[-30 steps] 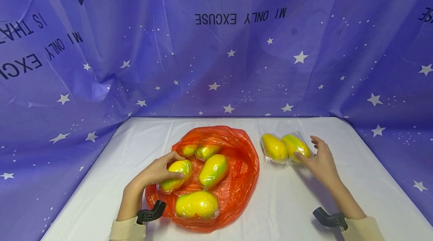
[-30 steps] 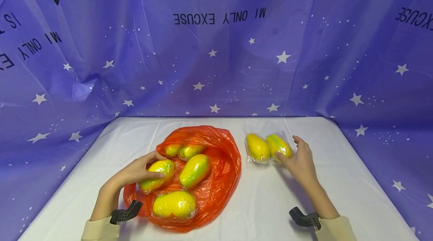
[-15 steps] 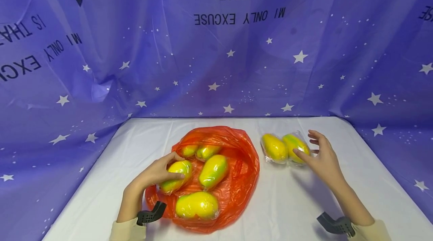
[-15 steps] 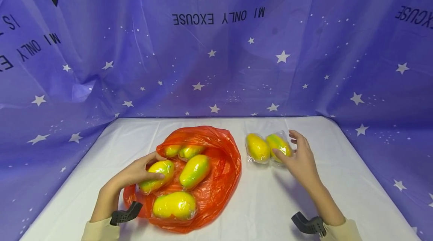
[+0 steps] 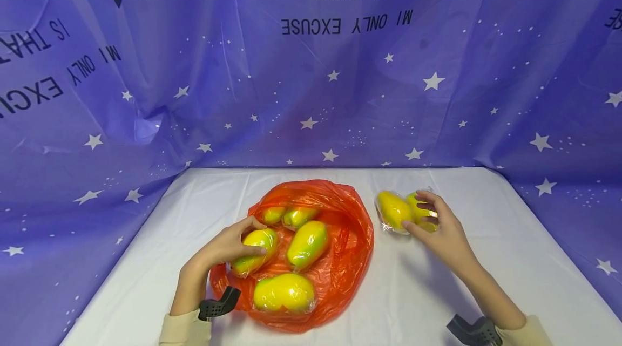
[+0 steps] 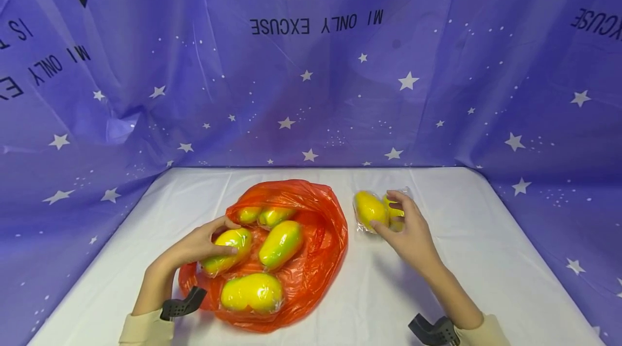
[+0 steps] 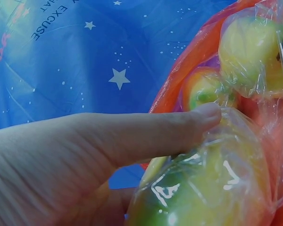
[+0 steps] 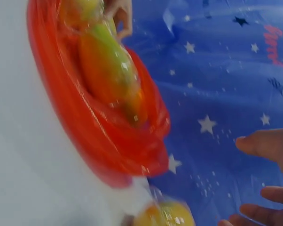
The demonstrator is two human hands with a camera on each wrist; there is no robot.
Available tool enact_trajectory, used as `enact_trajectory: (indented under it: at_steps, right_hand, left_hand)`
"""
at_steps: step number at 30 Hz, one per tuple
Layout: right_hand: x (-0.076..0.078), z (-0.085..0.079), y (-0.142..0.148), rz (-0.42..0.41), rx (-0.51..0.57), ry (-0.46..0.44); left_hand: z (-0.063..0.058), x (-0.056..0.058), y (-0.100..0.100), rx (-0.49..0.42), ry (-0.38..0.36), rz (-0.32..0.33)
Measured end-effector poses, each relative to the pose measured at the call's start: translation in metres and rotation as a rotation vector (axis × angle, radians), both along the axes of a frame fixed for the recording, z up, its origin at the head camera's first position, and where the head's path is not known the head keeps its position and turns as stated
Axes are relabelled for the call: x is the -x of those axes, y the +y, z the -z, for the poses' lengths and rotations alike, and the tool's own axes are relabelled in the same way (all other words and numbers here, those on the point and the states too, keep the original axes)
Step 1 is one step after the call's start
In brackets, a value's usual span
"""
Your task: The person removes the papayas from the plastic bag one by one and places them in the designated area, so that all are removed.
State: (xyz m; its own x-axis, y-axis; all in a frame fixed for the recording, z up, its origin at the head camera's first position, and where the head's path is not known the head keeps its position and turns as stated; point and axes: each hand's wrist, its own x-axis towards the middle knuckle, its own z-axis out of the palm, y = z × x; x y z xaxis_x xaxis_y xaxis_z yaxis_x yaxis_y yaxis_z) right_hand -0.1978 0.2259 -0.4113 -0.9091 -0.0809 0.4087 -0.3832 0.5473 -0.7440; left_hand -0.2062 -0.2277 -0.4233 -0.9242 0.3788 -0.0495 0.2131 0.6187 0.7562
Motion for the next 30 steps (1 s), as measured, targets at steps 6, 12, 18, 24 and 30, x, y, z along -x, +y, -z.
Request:
enact_trajectory:
  at_steps: [6,12,18,24,30]
  right_hand:
    - [-0.006,0.001,-0.022,-0.105,0.054,-0.038]
    - [-0.009,0.002,-0.040,-0.223,0.118,-0.058]
    - [-0.009,-0.001,-0.058,-0.298,0.116,-0.062]
    - [-0.015,-0.012,-0.079,-0.334,0.104,-0.114]
    - [-0.005,0.010,-0.090,-0.360,0.032,-0.136]
  left_hand:
    - [0.000,0.000,0.000,-0.001,0.004,0.003]
    - [-0.001,0.001,0.000,0.003,-0.001,0.000]
    - [-0.003,0.000,0.001,0.004,-0.005,0.000]
    - [-0.002,0.000,0.001,0.007,-0.007,0.000]
    - [-0.002,0.000,0.001,-0.001,-0.011,0.003]
